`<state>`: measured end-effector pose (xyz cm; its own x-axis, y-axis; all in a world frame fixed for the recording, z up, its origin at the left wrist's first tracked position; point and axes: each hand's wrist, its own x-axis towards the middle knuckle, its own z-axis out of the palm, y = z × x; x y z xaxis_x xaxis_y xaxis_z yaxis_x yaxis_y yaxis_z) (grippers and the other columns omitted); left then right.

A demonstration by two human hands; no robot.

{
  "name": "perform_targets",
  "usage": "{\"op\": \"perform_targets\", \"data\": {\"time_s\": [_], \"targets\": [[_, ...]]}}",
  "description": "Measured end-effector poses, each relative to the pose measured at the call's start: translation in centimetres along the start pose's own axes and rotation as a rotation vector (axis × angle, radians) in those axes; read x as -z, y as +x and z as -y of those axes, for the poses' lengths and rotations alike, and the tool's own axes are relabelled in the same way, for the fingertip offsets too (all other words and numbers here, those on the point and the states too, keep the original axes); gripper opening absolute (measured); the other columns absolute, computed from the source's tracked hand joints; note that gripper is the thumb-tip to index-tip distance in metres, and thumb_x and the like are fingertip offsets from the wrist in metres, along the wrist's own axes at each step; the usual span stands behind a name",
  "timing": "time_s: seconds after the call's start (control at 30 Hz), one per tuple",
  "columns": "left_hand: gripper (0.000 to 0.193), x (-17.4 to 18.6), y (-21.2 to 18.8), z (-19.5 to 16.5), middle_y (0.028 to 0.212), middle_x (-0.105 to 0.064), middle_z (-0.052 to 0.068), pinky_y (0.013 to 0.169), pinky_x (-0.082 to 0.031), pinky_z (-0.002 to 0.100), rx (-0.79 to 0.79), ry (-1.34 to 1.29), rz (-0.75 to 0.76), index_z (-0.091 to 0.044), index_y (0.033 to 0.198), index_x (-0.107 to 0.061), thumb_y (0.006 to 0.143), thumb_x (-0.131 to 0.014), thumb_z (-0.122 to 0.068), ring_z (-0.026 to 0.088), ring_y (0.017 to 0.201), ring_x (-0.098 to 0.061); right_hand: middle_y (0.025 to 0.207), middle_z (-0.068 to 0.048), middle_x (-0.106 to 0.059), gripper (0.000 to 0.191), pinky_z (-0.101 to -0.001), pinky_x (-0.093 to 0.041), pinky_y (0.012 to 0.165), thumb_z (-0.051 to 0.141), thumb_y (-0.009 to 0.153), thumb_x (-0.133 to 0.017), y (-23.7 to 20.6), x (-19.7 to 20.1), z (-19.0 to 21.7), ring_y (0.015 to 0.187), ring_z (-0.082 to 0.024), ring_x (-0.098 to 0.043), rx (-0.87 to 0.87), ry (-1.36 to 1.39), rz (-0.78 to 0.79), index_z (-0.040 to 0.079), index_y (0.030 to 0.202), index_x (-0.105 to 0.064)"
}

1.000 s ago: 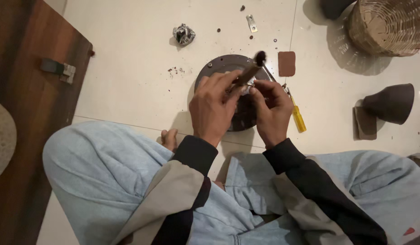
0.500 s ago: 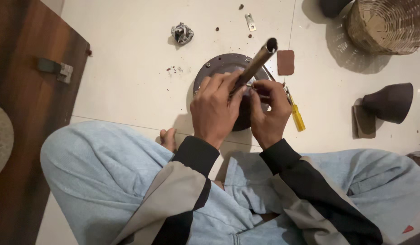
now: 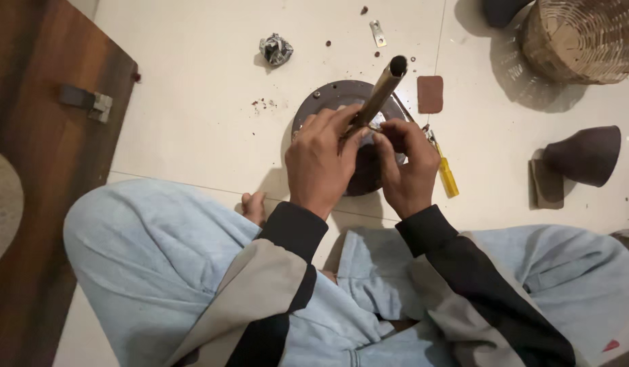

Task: The person sits on the floor and assembles a lamp by hand. They insert a metal rod into the base, tighten a screw with a screwdriver, and attach a cylindrical metal shade to the rod.

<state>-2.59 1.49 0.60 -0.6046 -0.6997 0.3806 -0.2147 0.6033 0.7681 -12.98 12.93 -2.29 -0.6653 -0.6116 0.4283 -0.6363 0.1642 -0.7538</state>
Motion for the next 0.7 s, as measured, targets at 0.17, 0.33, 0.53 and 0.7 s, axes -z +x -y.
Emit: {"op": "perform_targets", "data": {"time_s": [0.17, 0.33, 0.53, 0.7], "targets": [[0.029, 0.2, 0.0, -0.1, 0.104, -0.071, 0.004, 0.082, -0.055, 0.039, -0.004, -0.048, 0.011, -0.016, 0.123, -0.071, 0.094, -0.075, -0.020, 0.027, 0.097, -0.069, 0.093, -0.013, -0.070, 0.011, -0.0322, -0.057, 0.073, 0.007, 0.105, -0.068, -0.1, -0.1, -0.3, 0.080, -0.020, -0.072, -0.008, -0.020, 0.023, -0.002, 0.108, -0.061], [0.028, 0.2, 0.0, -0.2, 0.104, -0.072, 0.002, 0.081, -0.055, 0.039, 0.012, -0.034, 0.025, -0.016, 0.120, -0.072, 0.093, -0.075, -0.019, 0.027, 0.097, -0.070, 0.080, -0.016, -0.061, 0.028, -0.0370, -0.048, 0.064, 0.016, 0.114, -0.058, -0.2, -0.6, -1.1, 0.069, -0.024, -0.061, 0.016, -0.172, 0.029, -0.001, 0.092, -0.060], [0.029, -0.1, 0.0, -0.2, 0.110, -0.072, 0.002, 0.082, -0.055, 0.039, 0.016, -0.043, 0.020, -0.016, 0.121, -0.071, 0.092, -0.075, -0.018, 0.027, 0.100, -0.070, 0.067, -0.008, -0.057, 0.041, -0.0321, -0.043, 0.057, 0.023, 0.117, -0.050, -0.3, -0.9, -1.7, 0.059, -0.014, -0.051, -0.237, 0.111, 0.072, 0.000, 0.084, -0.060], [0.029, 0.0, -0.1, -0.1, 0.111, -0.072, 0.002, 0.083, -0.056, 0.038, 0.022, -0.070, 0.033, -0.016, 0.122, -0.070, 0.094, -0.075, -0.019, 0.027, 0.101, -0.070, 0.080, -0.008, -0.066, 0.016, -0.0281, -0.050, 0.063, 0.014, 0.107, -0.064, -0.5, 0.1, -0.6, 0.070, -0.012, -0.060, -0.182, 0.091, 0.061, -0.002, 0.103, -0.064]]}}
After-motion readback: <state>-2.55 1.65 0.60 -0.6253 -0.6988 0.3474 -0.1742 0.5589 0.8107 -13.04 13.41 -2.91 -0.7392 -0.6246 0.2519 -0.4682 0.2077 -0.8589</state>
